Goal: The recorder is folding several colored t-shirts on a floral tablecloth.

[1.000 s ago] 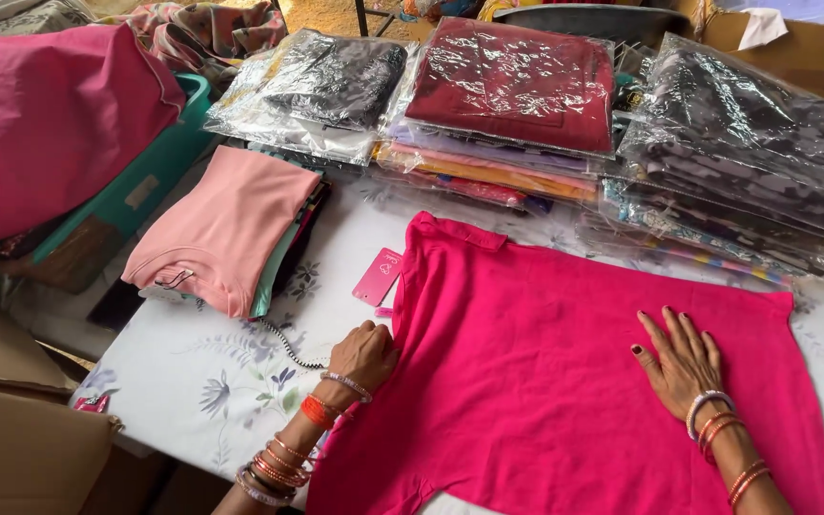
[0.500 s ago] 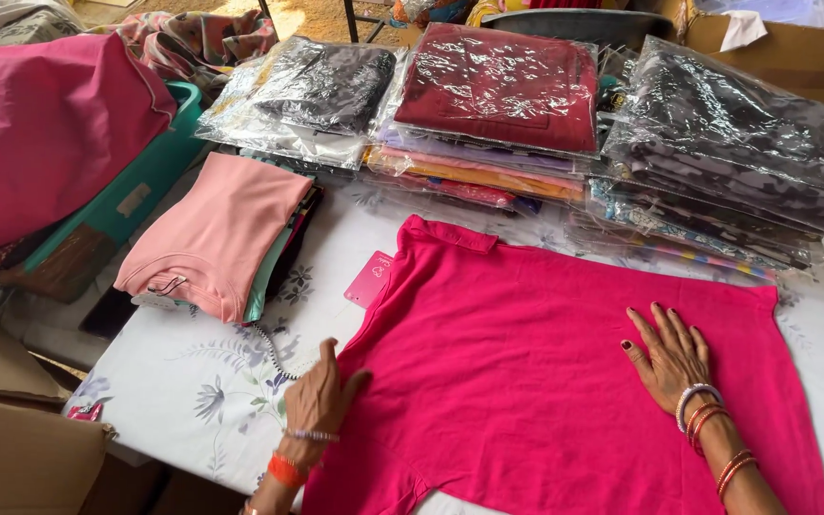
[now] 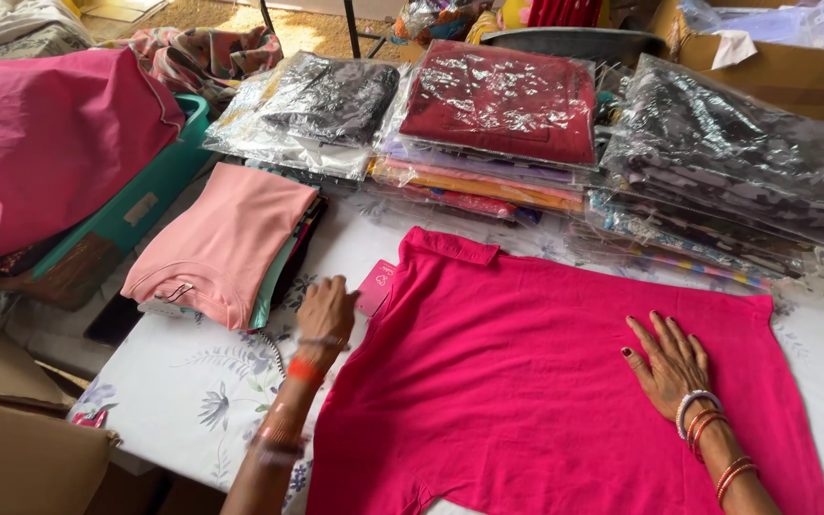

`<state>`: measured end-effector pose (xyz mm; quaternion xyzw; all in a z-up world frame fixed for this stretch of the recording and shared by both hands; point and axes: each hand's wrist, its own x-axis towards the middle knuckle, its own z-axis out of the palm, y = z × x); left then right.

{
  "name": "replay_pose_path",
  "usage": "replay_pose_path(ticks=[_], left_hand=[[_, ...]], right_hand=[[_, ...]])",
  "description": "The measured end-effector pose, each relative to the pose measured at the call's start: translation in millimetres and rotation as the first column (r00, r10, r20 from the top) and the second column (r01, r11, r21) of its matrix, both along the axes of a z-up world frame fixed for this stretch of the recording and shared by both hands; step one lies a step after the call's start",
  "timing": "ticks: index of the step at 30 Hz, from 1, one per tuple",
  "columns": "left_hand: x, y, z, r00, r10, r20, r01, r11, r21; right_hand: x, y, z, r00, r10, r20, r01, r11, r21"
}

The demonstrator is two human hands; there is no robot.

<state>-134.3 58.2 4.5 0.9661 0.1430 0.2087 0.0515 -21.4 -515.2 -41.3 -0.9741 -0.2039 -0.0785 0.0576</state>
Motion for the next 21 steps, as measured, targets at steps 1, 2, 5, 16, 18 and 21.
replay_pose_path(ticks=[1, 2, 5, 16, 18, 21], left_hand=[[14.2, -6.2, 0.7, 1.000, -0.007, 0.012, 0.007, 1.000, 0.002], [28.7, -12.7, 1.7, 0.998, 0.025, -0.049, -0.024, 0.999, 0.023], [52.1, -21.1, -8.7, 0.985, 0.057, -0.161, -0.062, 0.998, -0.031], [53.5, 14.9, 9.7, 0.928, 0.191, -0.319, -0.265, 0.942, -0.205], [47.8, 11.3, 18.9, 0.956, 0.259, -0.138, -0.239, 0.960, 0.147], [64.0, 8.3, -14.2, 0.993, 0.119, 0.028, -0.121, 0.988, 0.096]], right_hand=[[2.3, -0.1, -2.0, 1.000, -0.007, 0.012, 0.007, 1.000, 0.002], [5.1, -0.4, -3.9, 1.000, -0.007, 0.018, 0.007, 1.000, -0.005], [5.5, -4.0, -3.0, 1.000, -0.015, 0.011, 0.015, 1.000, -0.023], [3.6, -4.6, -7.4, 1.000, -0.024, -0.009, 0.024, 0.999, -0.036], [4.8, -3.5, -6.2, 1.000, -0.005, 0.026, 0.006, 0.999, -0.038], [3.7, -2.5, -3.7, 1.000, -0.002, 0.030, 0.004, 0.999, -0.046]])
